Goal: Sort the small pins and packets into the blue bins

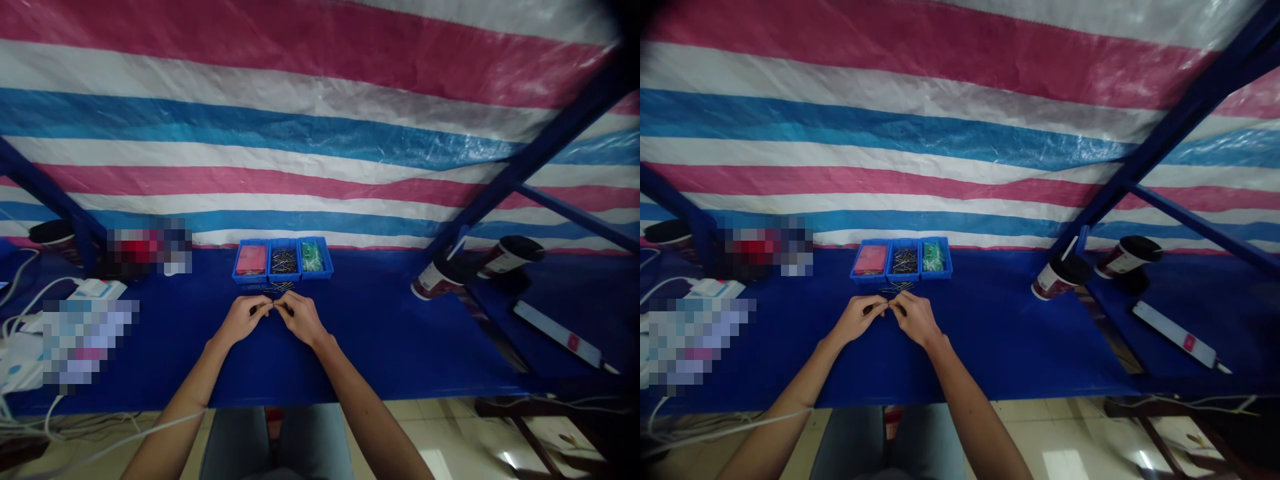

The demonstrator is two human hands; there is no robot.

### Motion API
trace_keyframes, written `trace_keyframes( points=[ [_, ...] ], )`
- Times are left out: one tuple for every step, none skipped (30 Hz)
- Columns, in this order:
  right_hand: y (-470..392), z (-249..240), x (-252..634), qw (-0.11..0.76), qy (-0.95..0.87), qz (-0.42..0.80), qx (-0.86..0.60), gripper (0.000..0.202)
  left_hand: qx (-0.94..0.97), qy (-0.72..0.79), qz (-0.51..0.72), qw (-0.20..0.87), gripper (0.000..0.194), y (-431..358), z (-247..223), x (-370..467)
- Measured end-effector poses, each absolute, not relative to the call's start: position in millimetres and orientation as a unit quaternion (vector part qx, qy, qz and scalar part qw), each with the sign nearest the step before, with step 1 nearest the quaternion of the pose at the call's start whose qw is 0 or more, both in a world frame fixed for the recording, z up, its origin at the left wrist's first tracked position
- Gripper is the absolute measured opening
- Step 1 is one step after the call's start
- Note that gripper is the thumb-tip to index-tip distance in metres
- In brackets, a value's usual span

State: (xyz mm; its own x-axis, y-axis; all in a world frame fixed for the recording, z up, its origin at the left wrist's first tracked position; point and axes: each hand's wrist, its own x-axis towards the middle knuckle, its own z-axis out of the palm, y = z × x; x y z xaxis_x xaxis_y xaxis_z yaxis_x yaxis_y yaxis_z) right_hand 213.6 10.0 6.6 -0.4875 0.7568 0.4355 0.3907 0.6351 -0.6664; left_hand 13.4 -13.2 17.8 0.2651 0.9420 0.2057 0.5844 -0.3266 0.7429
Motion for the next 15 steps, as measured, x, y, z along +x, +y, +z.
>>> trace_keyframes(
  points=[
    [9.8, 7.4, 213.6, 0.366, -0.825, 0.252, -0.349, 0.015, 0.746, 0.512, 0.326, 0.274, 0.028, -13.1, 17.8, 13.3],
    [9.6, 8.2, 213.5, 0.365, -0.824, 0.255, -0.350, 0.014, 0.747, 0.512, 0.325, 0.274, 0.028, -13.1, 17.6, 13.2],
    [9.5, 8.9, 213.5, 0.363, -0.823, 0.258, -0.352, 0.013, 0.747, 0.511, 0.326, 0.273, 0.028, -13.0, 17.4, 13.2],
    [9.3, 9.5, 213.5, 0.363, -0.822, 0.260, -0.353, 0.012, 0.747, 0.510, 0.327, 0.273, 0.029, -13.0, 17.1, 13.2],
    [9.1, 9.8, 213.4, 0.362, -0.821, 0.262, -0.355, 0.012, 0.747, 0.509, 0.329, 0.273, 0.029, -12.9, 16.7, 13.2],
    [9.0, 10.0, 213.4, 0.361, -0.821, 0.262, -0.356, 0.012, 0.747, 0.508, 0.331, 0.272, 0.030, -12.8, 16.4, 13.3],
    [9.0, 10.0, 213.4, 0.359, -0.821, 0.263, -0.357, 0.011, 0.747, 0.507, 0.333, 0.272, 0.030, -12.7, 16.0, 13.4],
    [9.1, 10.0, 213.5, 0.356, -0.822, 0.263, -0.358, 0.011, 0.747, 0.506, 0.335, 0.271, 0.030, -12.7, 15.6, 13.5],
    [9.3, 9.8, 213.5, 0.354, -0.823, 0.263, -0.359, 0.011, 0.747, 0.506, 0.337, 0.270, 0.031, -12.6, 15.3, 13.5],
    [9.4, 9.6, 213.6, 0.352, -0.823, 0.263, -0.360, 0.011, 0.747, 0.506, 0.338, 0.269, 0.031, -12.5, 15.1, 13.4],
    [9.7, 9.4, 213.7, 0.350, -0.824, 0.263, -0.361, 0.011, 0.747, 0.506, 0.338, 0.268, 0.031, -12.5, 14.9, 13.3],
    [9.9, 9.2, 213.8, 0.349, -0.824, 0.263, -0.361, 0.011, 0.747, 0.506, 0.338, 0.268, 0.031, -12.4, 14.7, 13.2],
    [10.0, 9.0, 213.9, 0.348, -0.823, 0.263, -0.362, 0.011, 0.747, 0.506, 0.337, 0.268, 0.030, -12.4, 14.6, 13.0],
    [10.1, 9.0, 214.0, 0.348, -0.823, 0.264, -0.363, 0.012, 0.747, 0.506, 0.337, 0.268, 0.030, -12.4, 14.5, 12.9],
    [10.1, 9.0, 214.0, 0.347, -0.823, 0.265, -0.363, 0.012, 0.747, 0.506, 0.337, 0.269, 0.029, -12.4, 14.4, 12.7]
  ],
)
